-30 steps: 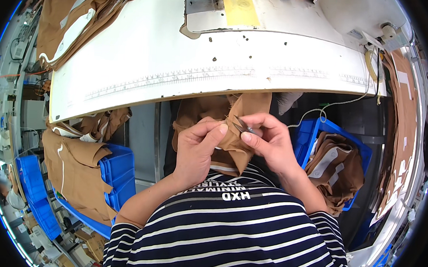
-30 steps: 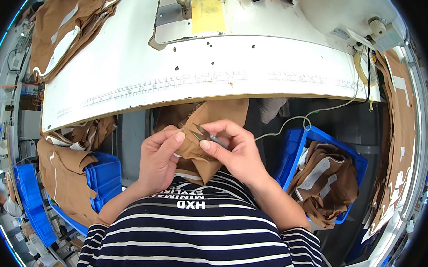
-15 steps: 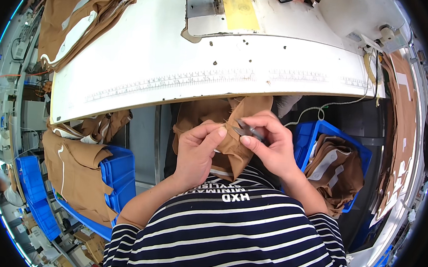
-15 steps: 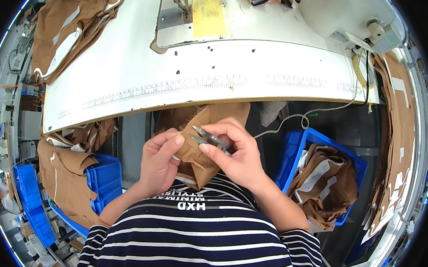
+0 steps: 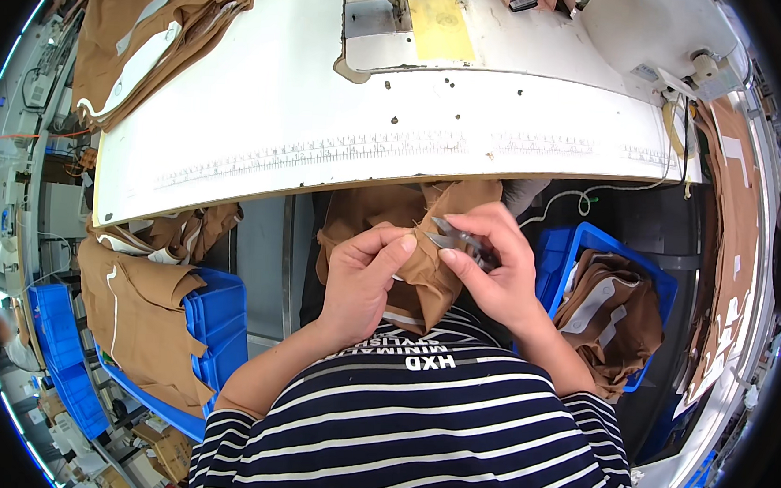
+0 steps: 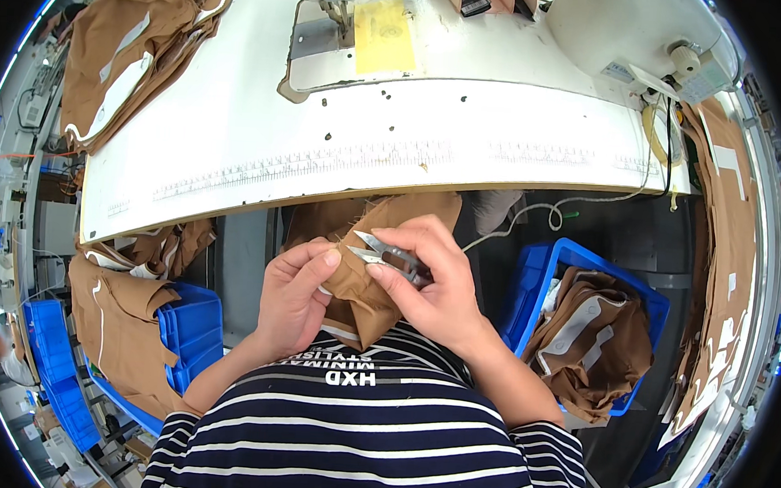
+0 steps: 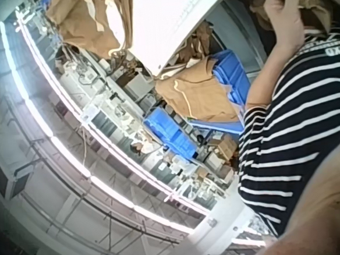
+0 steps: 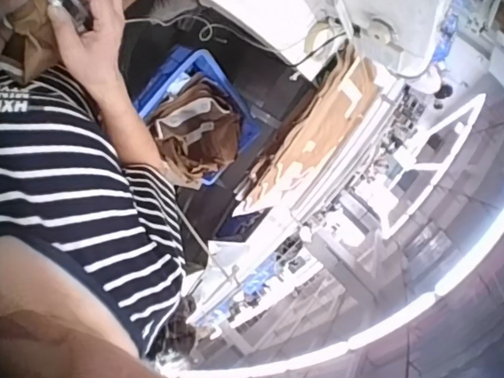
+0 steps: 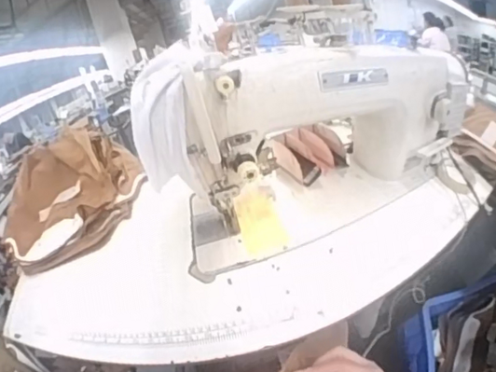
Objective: The person turns a fabric piece, trims loose threads along its seams using thread snips, and unfolds and positions the fabric piece on the work table.
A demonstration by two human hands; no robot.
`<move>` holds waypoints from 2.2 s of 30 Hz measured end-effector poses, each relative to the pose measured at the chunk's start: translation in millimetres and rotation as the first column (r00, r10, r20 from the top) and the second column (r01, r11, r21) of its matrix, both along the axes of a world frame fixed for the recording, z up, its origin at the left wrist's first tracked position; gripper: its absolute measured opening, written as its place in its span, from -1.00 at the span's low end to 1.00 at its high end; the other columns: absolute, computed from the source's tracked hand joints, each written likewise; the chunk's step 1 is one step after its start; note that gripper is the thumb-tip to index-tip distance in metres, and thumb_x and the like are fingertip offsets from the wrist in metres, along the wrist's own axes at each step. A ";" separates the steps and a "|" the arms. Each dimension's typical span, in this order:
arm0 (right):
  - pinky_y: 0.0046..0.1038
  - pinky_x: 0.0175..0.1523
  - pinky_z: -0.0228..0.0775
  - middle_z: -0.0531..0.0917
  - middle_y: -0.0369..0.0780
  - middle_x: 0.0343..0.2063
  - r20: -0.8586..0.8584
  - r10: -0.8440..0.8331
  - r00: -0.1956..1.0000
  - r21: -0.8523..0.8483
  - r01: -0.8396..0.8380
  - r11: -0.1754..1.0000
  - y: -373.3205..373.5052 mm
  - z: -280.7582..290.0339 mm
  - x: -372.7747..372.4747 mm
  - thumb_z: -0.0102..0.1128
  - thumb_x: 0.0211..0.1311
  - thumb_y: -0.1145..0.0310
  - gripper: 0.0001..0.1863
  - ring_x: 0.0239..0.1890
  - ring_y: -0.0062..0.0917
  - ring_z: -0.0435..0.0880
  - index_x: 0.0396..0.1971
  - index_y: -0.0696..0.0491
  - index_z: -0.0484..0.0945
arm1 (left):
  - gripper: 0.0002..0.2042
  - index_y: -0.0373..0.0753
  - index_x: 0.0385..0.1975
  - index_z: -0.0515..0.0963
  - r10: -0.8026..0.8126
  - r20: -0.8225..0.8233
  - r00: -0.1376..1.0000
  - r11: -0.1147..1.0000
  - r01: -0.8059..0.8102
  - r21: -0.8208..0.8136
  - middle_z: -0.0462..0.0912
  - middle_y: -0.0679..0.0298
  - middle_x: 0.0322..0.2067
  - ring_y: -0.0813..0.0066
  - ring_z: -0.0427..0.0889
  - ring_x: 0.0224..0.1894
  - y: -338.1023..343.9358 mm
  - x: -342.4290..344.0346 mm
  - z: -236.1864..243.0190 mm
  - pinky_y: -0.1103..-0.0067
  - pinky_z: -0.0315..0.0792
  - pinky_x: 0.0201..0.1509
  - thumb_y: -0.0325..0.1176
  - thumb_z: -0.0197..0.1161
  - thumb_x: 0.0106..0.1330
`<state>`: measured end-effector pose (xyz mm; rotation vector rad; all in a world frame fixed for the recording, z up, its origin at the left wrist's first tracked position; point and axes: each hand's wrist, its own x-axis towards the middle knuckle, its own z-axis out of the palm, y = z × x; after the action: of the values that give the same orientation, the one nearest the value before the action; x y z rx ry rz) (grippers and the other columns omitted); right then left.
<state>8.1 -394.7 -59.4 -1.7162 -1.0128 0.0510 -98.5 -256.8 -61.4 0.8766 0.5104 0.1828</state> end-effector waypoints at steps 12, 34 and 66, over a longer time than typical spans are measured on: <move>-0.65 -0.27 0.33 0.50 -0.34 -0.42 -0.548 0.077 0.833 0.202 0.043 0.978 -5.0 5.9 4.9 0.31 0.01 0.51 -0.71 -0.35 -0.63 0.51 -0.22 0.15 0.48 | -0.89 -0.29 -0.31 0.58 0.005 -0.006 1.000 0.999 -0.006 -0.036 0.42 0.53 -0.52 0.86 0.24 -0.51 -2.7 2.2 1.8 0.82 0.05 -0.54 -0.43 0.15 0.26; -0.35 -0.52 0.37 0.43 -0.16 -0.45 0.120 0.132 0.984 -0.178 -0.109 0.978 7.5 14.4 2.1 0.15 -0.13 0.60 -0.76 -0.51 -0.25 0.51 -0.42 0.06 0.36 | -0.89 -0.36 -0.31 0.55 -0.090 -0.056 0.994 0.961 0.101 0.258 0.42 0.44 -0.46 0.78 0.34 -0.44 -0.2 -0.4 6.0 0.82 0.15 -0.45 -0.50 0.12 0.25; -0.51 -0.56 0.35 0.53 -0.27 -0.52 0.182 -0.051 0.982 -0.298 0.104 0.949 -9.9 14.8 12.1 0.30 -0.03 0.25 -0.71 -0.61 -0.45 0.55 -0.31 0.06 0.57 | -0.69 -0.40 -0.02 0.44 -0.279 -0.112 0.954 0.947 0.254 -0.197 0.60 0.20 -0.22 0.57 0.60 -0.24 26.4 1.1 8.5 0.66 0.49 -0.17 -0.45 0.15 0.24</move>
<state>20.2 -404.6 -44.5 -2.0722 -1.1068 0.0084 -97.3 -230.4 -52.9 0.7742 0.5228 -0.1719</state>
